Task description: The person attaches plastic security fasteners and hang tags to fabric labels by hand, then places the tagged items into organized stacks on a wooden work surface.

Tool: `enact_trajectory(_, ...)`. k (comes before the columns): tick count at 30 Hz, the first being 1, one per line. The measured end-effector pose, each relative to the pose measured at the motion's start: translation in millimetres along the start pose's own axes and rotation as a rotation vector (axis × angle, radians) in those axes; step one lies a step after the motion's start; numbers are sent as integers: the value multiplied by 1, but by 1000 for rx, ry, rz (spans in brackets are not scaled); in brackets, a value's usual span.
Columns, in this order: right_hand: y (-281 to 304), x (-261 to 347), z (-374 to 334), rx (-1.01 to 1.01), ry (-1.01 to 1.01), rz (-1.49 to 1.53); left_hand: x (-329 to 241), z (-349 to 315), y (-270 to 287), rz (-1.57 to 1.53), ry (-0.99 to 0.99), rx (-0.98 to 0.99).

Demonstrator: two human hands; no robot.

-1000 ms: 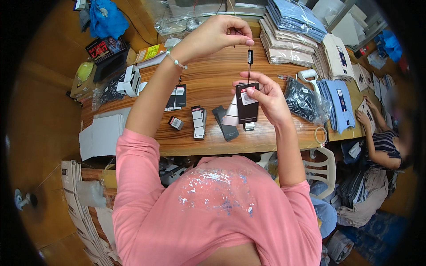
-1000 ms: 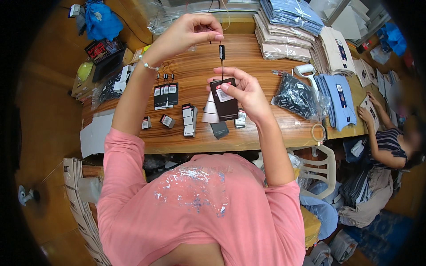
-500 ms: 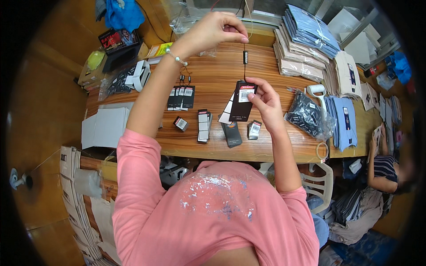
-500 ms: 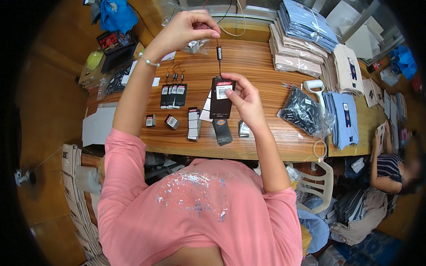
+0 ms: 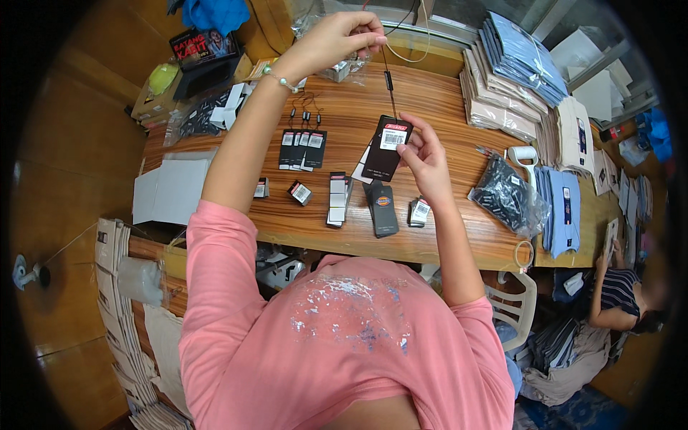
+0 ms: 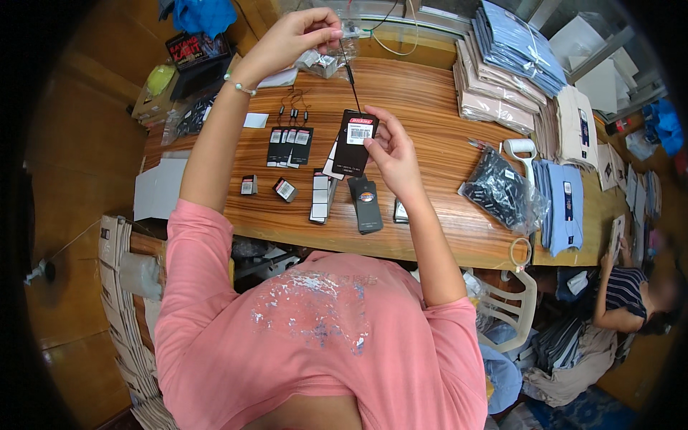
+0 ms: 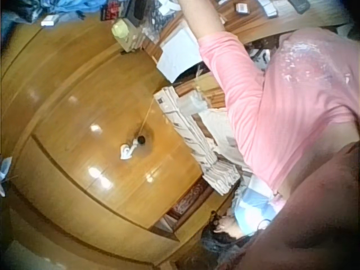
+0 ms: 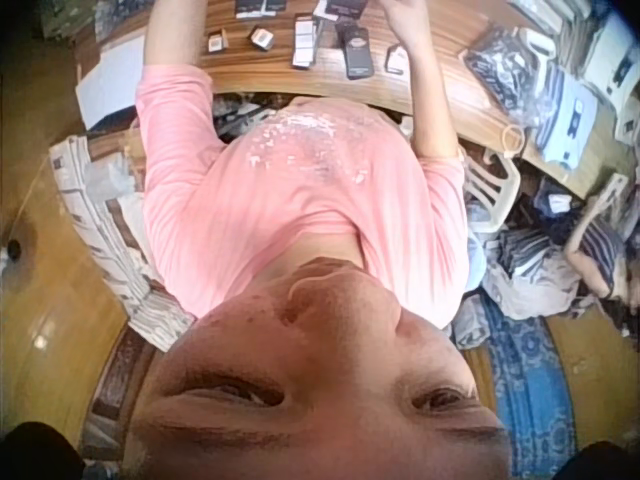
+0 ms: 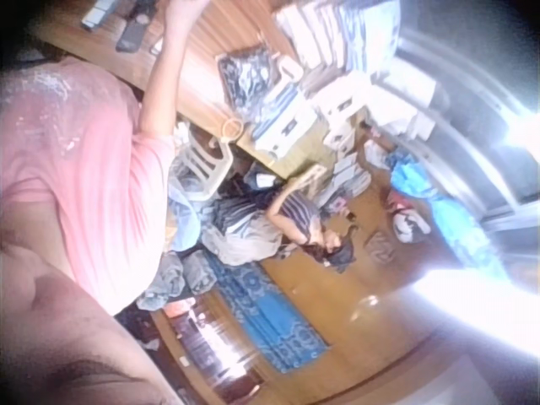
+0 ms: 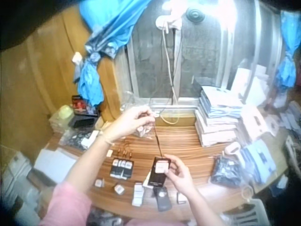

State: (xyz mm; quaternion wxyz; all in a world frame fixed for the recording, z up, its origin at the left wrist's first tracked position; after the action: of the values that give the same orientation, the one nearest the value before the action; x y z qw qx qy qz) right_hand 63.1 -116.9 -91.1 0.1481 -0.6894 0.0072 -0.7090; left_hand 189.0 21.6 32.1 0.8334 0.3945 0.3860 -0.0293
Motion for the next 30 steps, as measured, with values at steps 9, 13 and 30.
enact_trajectory(9,-10,-2,10,10,69,-114,20,-22,-16,-508,332,18)
enact_trajectory(13,-9,-4,13,-14,83,-220,22,-20,-17,-554,260,48)
enact_trajectory(30,-14,-23,39,27,11,-158,56,-25,-13,-616,333,-35)
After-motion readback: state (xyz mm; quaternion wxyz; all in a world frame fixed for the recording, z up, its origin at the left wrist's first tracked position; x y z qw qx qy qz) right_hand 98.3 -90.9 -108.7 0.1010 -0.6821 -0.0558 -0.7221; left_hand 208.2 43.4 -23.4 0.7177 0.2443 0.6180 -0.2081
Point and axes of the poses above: each hand's wrist, its own z-axis towards the middle knuckle, its own y-axis out of the back of the hand, x = y × z, the point moved 6 cm from there along z, towards the middle knuckle, and after that the axes turned 5 degrees about -y, right-handed, at the moved point
